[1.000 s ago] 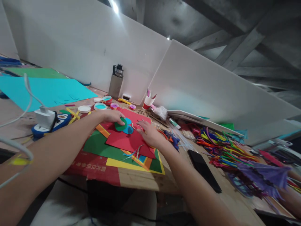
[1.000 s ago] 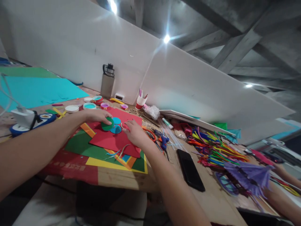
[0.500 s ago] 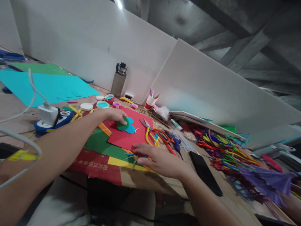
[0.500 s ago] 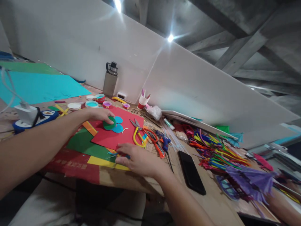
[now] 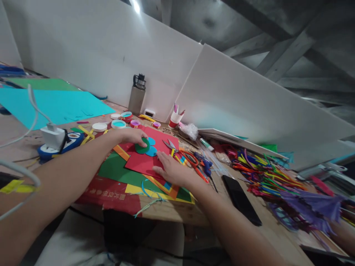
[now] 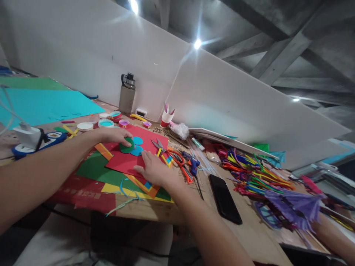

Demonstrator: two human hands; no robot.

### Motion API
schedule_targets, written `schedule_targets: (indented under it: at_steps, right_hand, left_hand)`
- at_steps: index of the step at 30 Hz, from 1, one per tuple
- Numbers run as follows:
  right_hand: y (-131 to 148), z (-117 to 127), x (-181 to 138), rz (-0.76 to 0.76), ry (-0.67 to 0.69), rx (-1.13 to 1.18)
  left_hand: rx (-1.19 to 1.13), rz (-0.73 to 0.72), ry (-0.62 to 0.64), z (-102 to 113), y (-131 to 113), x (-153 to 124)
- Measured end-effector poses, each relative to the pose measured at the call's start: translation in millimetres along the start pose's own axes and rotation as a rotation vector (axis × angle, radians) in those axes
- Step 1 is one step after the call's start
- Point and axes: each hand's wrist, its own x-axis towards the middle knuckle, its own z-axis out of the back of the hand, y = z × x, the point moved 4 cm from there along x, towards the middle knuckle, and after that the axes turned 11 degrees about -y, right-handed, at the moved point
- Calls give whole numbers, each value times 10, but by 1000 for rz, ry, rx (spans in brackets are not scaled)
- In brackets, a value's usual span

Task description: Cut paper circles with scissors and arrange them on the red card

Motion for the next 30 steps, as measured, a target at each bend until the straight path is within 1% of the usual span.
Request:
schedule_targets:
  at_steps: [3, 6, 7, 9, 10, 11, 12, 13, 15, 16, 17, 18, 19, 21, 22, 23, 25, 28, 30]
  right_hand:
    - [221, 25, -402, -28, 67, 37]
    - [550, 91, -809, 29, 163, 109]
    - [670, 124, -914, 89, 190, 173]
    - [895, 201, -1056, 264, 269, 381]
    - [966, 251, -1073, 327, 283, 493]
    - [993, 306, -1039, 349, 250, 585]
    - [969, 359, -952, 322, 167, 654]
    - [891, 403, -820, 240, 39, 682]
    - [627, 477, -497, 28, -331, 683]
    - [488, 480, -333, -43, -479, 678]
    - [348, 457, -174, -117, -595, 651]
    - [225, 407, -23, -173, -654, 604]
    - [122, 331, 117, -214, -655, 585]
    - [-21, 144, 323, -254, -559, 650]
    - [-63, 50, 379, -265, -482, 719]
    - [-104, -23, 399, -293, -435, 782]
    - [-172, -98, 375, -345, -385, 853]
    - [-306, -56, 294, -435, -441, 873]
    - [-405, 2, 268, -487, -501, 882]
  left_hand:
    - [83, -1, -2, 7, 13, 16]
    - [91, 11, -8, 23, 22, 9]
    - [46, 17, -9, 32, 22, 1]
    - [-105, 25, -27, 61, 13, -17]
    - [-193, 20, -36, 79, 2, -27]
    - [-280, 10, -44, 98, -15, -38]
    - [-359, -1, -45, 112, -38, -51]
    - [-424, -13, -44, 121, -64, -65]
    - [-503, -34, -40, 122, -126, -94]
    - [-519, -45, -39, 112, -157, -108]
    - [-517, -61, -35, 94, -188, -121]
    - [-508, -79, -24, 69, -216, -132]
    - [-500, -92, -2, 35, -237, -140]
    - [-498, -77, 30, -37, -246, -142]
    - [-480, -51, -3, -55, -231, -133]
    - [-438, -24, -50, -68, -211, -123]
    - [-362, 32, -87, -104, -180, -109]
    - [-276, 96, -111, -154, -169, -107]
    - [-147, 67, -95, -193, -205, -114]
